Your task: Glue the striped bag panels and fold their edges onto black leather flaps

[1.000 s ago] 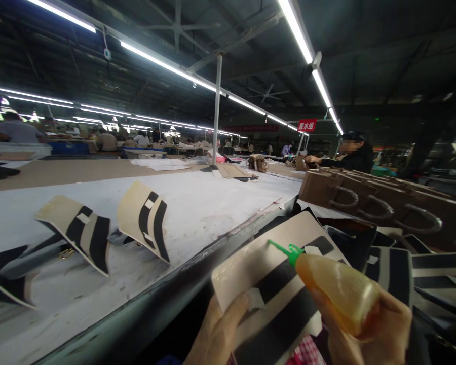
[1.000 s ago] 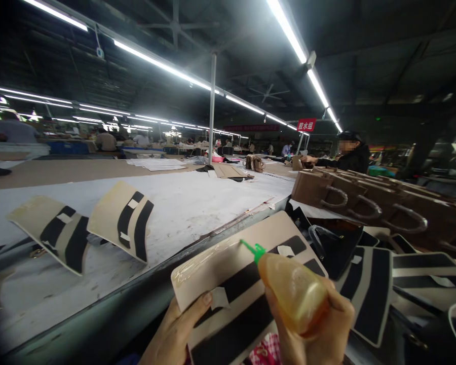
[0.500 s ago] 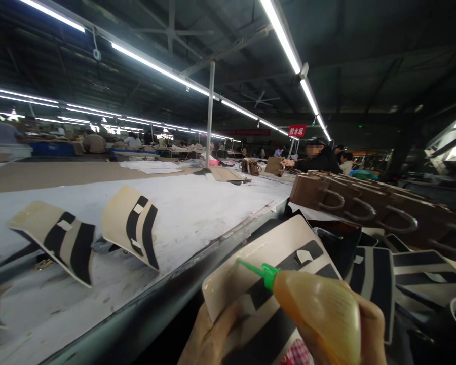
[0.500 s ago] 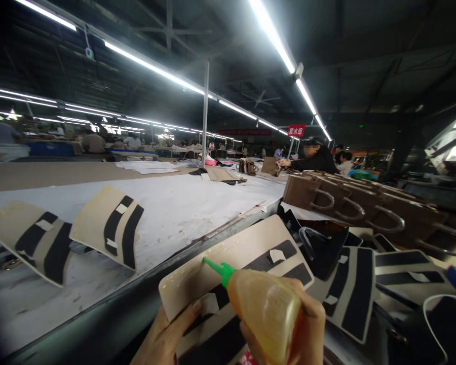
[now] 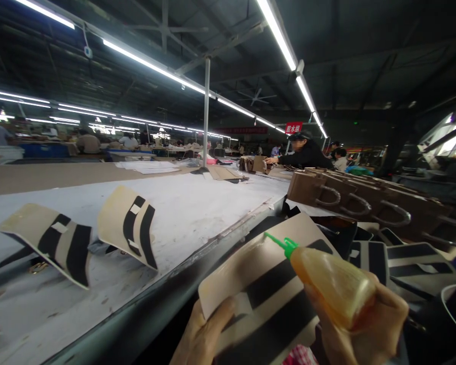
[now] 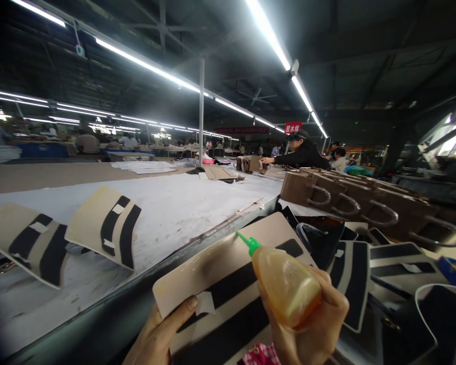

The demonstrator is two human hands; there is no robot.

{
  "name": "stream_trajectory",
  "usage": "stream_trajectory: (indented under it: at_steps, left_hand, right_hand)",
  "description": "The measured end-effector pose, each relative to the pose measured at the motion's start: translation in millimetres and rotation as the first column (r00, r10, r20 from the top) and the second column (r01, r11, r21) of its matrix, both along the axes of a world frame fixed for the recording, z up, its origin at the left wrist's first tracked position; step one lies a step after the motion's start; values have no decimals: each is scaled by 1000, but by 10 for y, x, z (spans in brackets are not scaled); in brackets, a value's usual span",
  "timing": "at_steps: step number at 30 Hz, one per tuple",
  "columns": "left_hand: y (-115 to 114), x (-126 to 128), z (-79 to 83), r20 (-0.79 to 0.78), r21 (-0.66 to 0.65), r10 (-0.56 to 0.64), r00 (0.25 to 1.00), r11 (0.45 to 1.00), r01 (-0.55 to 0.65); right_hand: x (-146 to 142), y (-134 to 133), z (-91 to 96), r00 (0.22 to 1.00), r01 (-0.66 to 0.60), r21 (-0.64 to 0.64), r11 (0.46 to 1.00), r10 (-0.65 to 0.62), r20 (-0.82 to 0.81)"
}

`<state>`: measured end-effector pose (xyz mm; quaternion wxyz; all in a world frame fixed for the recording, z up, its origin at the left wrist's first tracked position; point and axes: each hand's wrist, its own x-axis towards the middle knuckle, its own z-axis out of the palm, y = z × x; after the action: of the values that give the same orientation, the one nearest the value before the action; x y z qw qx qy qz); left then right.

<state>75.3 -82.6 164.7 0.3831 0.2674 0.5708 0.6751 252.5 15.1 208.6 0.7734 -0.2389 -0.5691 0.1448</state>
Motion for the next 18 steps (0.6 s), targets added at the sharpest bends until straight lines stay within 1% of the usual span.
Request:
stream_trajectory:
  at_steps: [2, 5, 6, 7, 10, 11, 12, 14, 15, 16, 18]
  left_hand:
    - [15, 13, -16, 31, -33, -4, 1000, 999, 5]
    - [40, 22, -49, 48, -82, 10, 999, 997, -6]
    - [42, 19, -59, 39, -89, 18, 999, 996, -15]
    - [39, 14, -68, 26, -85, 28, 999, 996, -26]
    - [27, -1, -87, -3, -44, 43, 999, 998, -43]
    - [28, -3, -92, -4, -43, 43, 999, 998, -43]
    - [33, -5, -96, 4, -59, 41, 999, 997, -41]
    - [52, -8, -103, 30, -123, 43, 999, 992, -39]
    - [62, -11, -104, 40, -134, 48, 998, 990, -42]
    - [69, -16, -104, 45, -123, 50, 998, 991, -44]
    - [75, -27, -102, 39, -55, 47, 998, 997, -45]
  right_hand:
    - [-18, -28, 8, 1000, -8, -5, 1000, 8, -21]
    - [-52, -48, 19, 995, -101, -27, 995, 100, -29]
    - [-56, -35, 26, 995, -98, -25, 995, 98, -18]
    - [-52, -10, 36, 998, -64, -11, 998, 64, -11]
    - [-14, 82, 60, 994, 110, 29, 994, -109, -31]
    - [-1, 97, 61, 990, 136, 28, 990, -134, -47]
    - [9, 97, 58, 990, 133, 15, 991, -132, -57]
    - [18, 65, 50, 997, 55, -38, 998, -57, -49]
    - [19, 46, 49, 999, 13, -54, 998, -15, -34]
    - [20, 34, 54, 1000, -4, -58, 998, 3, -11]
    - [29, 43, 74, 998, 62, -22, 998, -62, 5]
